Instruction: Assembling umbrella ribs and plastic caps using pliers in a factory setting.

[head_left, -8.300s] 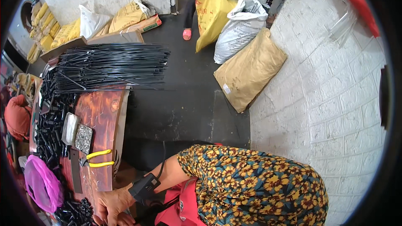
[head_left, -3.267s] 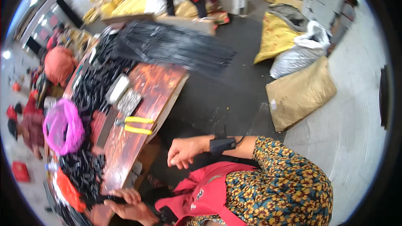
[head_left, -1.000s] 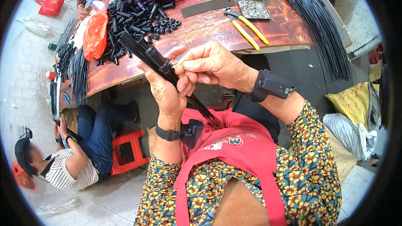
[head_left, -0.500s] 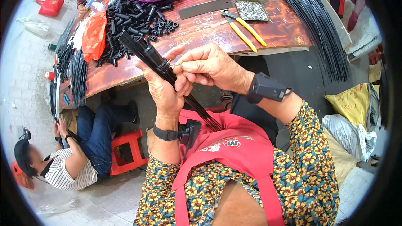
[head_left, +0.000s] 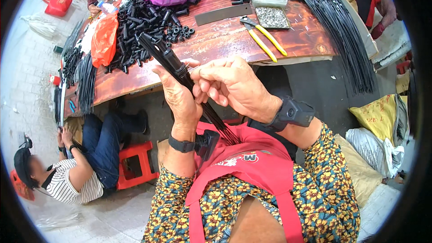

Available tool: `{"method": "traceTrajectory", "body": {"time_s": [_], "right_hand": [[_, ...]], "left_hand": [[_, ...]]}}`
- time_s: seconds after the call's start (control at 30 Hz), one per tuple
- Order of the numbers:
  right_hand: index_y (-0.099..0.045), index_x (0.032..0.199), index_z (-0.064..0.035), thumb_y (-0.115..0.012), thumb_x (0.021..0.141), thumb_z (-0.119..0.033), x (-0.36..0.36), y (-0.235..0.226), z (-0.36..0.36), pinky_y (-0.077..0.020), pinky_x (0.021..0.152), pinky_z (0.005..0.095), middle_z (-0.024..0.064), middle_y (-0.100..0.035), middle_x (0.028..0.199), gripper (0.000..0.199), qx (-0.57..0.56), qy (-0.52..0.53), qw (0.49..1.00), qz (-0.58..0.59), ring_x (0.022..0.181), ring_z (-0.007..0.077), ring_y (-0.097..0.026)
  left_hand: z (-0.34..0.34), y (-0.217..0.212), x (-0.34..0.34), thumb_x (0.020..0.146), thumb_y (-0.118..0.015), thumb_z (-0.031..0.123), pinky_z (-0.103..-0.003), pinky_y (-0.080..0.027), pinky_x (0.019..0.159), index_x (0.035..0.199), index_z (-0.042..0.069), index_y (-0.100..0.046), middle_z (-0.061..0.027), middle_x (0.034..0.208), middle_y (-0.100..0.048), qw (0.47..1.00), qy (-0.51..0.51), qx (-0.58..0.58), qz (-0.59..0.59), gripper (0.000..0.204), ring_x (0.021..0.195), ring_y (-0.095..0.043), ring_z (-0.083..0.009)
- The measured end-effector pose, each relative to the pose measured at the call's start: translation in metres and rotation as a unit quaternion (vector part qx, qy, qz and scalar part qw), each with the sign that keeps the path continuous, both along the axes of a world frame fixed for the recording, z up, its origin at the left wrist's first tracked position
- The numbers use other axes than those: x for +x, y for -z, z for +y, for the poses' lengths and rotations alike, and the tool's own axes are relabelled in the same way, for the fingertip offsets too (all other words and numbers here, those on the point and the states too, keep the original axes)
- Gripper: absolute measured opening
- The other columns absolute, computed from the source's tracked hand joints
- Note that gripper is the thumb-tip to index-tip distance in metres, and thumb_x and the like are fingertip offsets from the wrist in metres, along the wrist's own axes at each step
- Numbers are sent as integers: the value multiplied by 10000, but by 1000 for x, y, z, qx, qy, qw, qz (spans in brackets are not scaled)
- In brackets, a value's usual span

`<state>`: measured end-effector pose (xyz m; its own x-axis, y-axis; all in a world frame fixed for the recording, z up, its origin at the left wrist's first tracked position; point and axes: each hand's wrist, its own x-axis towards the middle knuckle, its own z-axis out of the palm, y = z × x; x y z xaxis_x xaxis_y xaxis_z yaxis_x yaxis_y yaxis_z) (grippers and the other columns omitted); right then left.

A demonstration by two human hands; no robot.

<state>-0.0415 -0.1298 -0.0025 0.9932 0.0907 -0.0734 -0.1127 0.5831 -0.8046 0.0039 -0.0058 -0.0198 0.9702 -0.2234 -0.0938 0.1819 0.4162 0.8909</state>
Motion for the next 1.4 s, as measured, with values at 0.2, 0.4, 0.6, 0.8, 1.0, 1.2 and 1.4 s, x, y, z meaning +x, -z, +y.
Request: {"method": "traceTrajectory", "body": {"time_s": [0.2,0.4,0.6,0.8,1.0,1.2,1.4], "right_hand": [[-683,831,6,-609,881,-251,-12,-13,-40,-431,414,208,28,-645,662,272,-227,-21,974,-19,513,60,-562],[-679,801,12,-679,759,-472,10,21,-124,-494,630,443,173,-642,790,486,-779,248,575,-3,723,326,-622],[-657,766,27,-728,648,-538,39,54,-138,-513,670,429,230,-625,858,582,-835,289,466,-36,814,362,-623],[-653,830,58,-672,764,-388,34,51,-146,-515,508,286,139,-641,685,451,-331,142,933,28,542,183,-634],[-576,1002,-3,-575,780,-111,-30,17,-80,-486,566,282,93,-633,783,247,-325,-106,939,30,642,156,-612],[-442,1173,-15,-584,715,-58,-31,34,-44,-454,789,465,226,-486,1023,481,-652,51,727,-209,961,398,-481],[-409,1260,-1,-596,696,-22,-18,39,-30,-444,799,432,214,-438,1012,595,-710,208,630,-234,946,382,-446]], "left_hand": [[11,11,5,816,-302,782,-269,-240,351,778,69,-518,0,462,-382,996,50,-78,8,746,344,-322,-127],[16,2,3,799,-248,803,-273,-285,380,702,86,-451,-8,446,-344,996,64,-55,-8,751,352,-318,-137],[11,0,3,819,-226,785,-276,-313,388,695,92,-454,-9,433,-334,993,78,-80,-22,740,351,-340,-145],[12,4,6,796,-245,802,-276,-251,361,711,85,-487,-4,434,-344,991,95,-94,3,762,330,-296,-139],[3,1,4,819,-147,789,-250,-228,353,1117,-55,-530,24,420,-321,994,97,-32,-25,974,332,-249,-93],[-2,-2,0,862,-149,749,-249,-233,338,1132,-65,-535,34,423,-287,995,94,-23,0,940,318,-228,-81],[-8,-2,0,865,-132,747,-253,-235,340,1126,-65,-536,33,422,-289,992,116,-41,5,944,319,-239,-87]]}}
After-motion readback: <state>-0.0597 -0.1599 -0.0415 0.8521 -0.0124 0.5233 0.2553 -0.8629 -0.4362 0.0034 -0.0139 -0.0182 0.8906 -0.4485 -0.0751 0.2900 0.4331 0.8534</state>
